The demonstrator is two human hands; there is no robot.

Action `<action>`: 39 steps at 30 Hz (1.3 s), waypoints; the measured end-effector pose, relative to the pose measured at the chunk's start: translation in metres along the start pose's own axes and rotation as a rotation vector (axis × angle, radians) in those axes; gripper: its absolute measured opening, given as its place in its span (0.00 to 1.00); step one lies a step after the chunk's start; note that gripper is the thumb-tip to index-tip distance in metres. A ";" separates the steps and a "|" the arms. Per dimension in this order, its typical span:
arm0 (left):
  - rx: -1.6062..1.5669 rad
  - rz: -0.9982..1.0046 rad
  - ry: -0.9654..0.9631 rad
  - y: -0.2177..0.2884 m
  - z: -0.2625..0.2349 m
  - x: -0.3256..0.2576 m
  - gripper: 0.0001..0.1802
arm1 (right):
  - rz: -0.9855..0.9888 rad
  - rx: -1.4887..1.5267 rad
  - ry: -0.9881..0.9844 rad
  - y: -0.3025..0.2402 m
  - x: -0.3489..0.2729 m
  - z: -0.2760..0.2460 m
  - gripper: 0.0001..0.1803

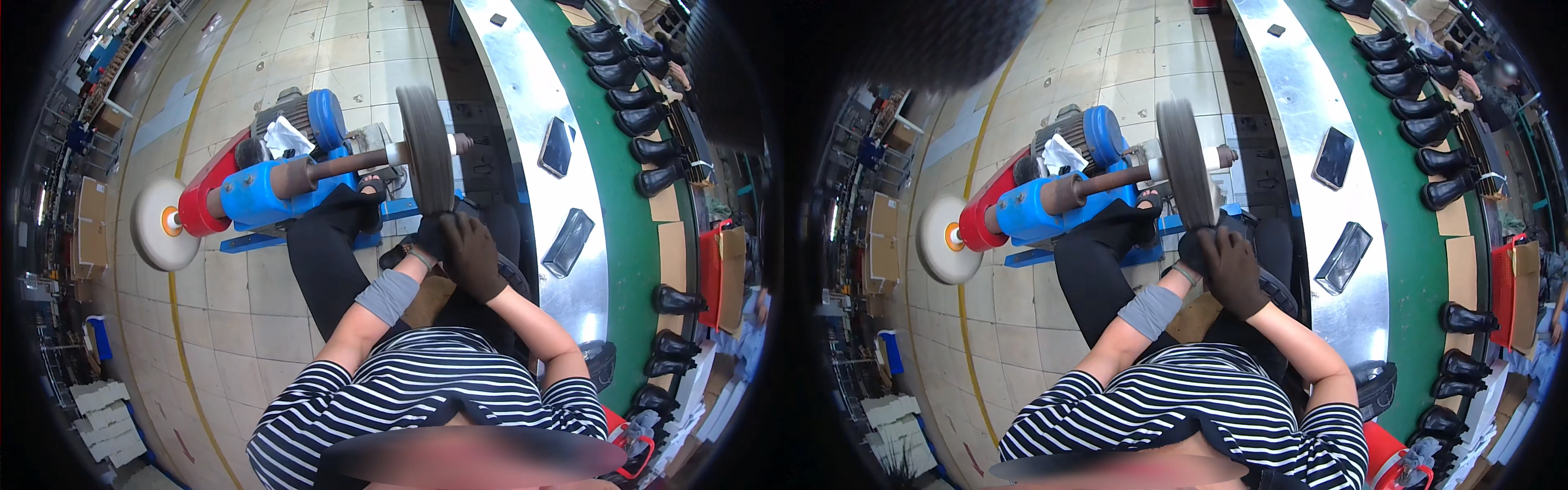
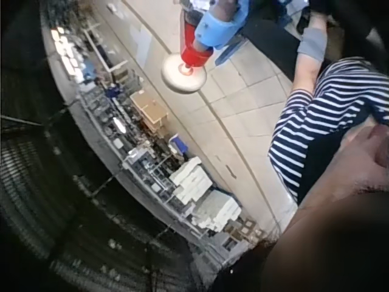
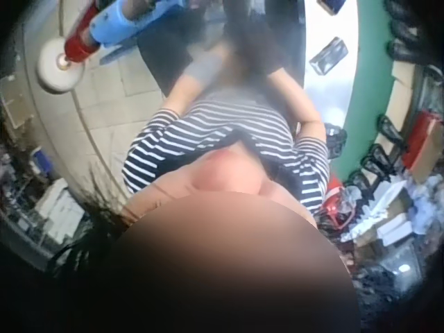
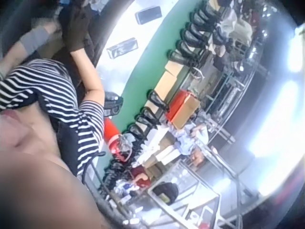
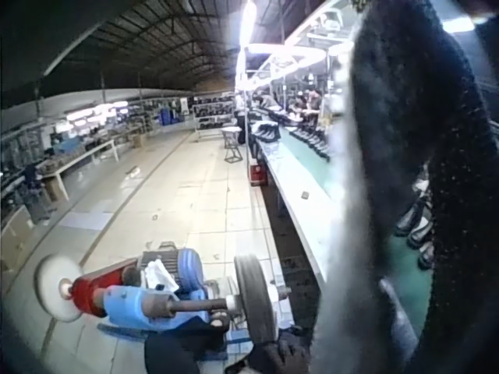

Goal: Polishing the edges of black boots using a rotary polishing machine.

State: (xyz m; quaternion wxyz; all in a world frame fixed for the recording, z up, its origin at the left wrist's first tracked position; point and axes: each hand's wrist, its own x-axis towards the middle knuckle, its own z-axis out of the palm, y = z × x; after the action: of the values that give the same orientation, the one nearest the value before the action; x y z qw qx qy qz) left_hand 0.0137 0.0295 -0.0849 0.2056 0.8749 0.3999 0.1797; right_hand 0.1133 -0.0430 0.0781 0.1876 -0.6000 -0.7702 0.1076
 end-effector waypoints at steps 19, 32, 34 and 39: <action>-0.230 -0.453 0.340 -0.005 -0.037 -0.012 0.18 | -0.242 -0.237 0.341 0.078 -0.021 0.020 0.37; -0.169 -0.464 0.346 -0.026 -0.038 -0.047 0.19 | -0.448 -0.255 0.329 0.058 0.006 0.051 0.31; -0.158 -0.461 0.346 -0.020 -0.033 -0.055 0.19 | -0.429 -0.247 0.350 0.055 0.000 0.051 0.30; -0.149 -0.430 0.344 -0.009 -0.020 -0.053 0.20 | -0.298 -0.248 0.421 0.044 -0.041 0.045 0.30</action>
State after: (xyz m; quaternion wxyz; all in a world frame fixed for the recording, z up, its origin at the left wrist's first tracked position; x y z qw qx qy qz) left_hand -0.0341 -0.0018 -0.0805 0.2317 0.7091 0.5911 0.3068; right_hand 0.1421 -0.0679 0.0130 0.2824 -0.5075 -0.8014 -0.1430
